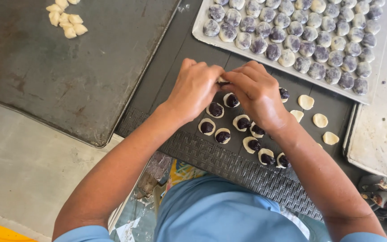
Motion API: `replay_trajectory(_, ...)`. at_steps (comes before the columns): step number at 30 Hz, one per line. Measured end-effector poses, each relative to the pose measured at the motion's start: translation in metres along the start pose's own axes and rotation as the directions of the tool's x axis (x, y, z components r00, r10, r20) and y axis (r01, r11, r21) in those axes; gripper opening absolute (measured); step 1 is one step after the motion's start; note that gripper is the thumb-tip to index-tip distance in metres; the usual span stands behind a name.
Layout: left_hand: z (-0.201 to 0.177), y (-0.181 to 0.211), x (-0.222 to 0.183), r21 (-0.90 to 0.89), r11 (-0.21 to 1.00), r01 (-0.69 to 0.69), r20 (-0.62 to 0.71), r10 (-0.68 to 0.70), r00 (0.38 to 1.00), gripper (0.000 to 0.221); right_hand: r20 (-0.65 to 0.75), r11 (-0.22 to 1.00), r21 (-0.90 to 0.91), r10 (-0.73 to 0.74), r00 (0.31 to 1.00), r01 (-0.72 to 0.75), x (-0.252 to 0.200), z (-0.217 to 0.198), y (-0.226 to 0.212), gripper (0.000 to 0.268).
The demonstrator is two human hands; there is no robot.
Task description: The person is taking small pieces of dough, flattening them into discs, adding a dark filling, and folding them into small pastries on a workbench.
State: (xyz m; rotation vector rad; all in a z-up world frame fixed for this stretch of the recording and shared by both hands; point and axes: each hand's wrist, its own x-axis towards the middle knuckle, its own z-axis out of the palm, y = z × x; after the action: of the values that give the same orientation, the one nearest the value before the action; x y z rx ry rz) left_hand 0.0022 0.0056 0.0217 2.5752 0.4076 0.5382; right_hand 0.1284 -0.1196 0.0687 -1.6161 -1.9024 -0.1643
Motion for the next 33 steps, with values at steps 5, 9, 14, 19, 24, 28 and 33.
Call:
replay_trajectory(5, -0.022, 0.016, 0.013, -0.409, 0.793, 0.451, 0.132, -0.438, 0.889, 0.014, -0.047, 0.984, -0.038, -0.178, 0.983, 0.176, 0.013, -0.016, -0.008, 0.045)
replay_trajectory(9, -0.013, 0.009, 0.016, -0.631, 0.565, 0.532, 0.32, -0.434, 0.842, 0.031, -0.095, 0.972, -0.077, -0.227, 0.969, 0.22, 0.007, -0.012, 0.012, 0.042)
replay_trajectory(14, -0.059, 0.038, 0.02, -0.732, 0.372, 0.571, 0.419, -0.415, 0.807, 0.067, -0.146, 0.989, 0.061, -0.125, 0.981, 0.135, 0.016, -0.019, 0.004, 0.022)
replay_trajectory(19, -0.048, 0.043, 0.021, -0.816, 0.393, 0.423, 0.232, -0.449, 0.863, 0.029, -0.141, 0.972, 0.235, 0.059, 0.988, -0.024, 0.019, -0.017, -0.006, 0.004)
replay_trajectory(24, -0.028, 0.022, 0.023, -0.894, -0.137, 0.426, 0.441, -0.433, 0.786, 0.018, -0.087, 0.987, 0.051, -0.146, 0.985, 0.151, 0.015, -0.027, -0.003, 0.033)
replay_trajectory(28, -0.024, 0.019, 0.025, -0.837, -0.104, 0.538, 0.534, -0.37, 0.76, 0.016, -0.158, 0.968, 0.03, -0.242, 0.957, 0.249, 0.018, -0.028, -0.006, 0.014)
replay_trajectory(33, -0.001, 0.003, 0.035, -0.336, 0.888, 0.315, 0.159, -0.277, 0.948, 0.007, 0.026, 0.988, 0.094, 0.118, 0.993, -0.12, 0.002, 0.011, 0.027, 0.029)
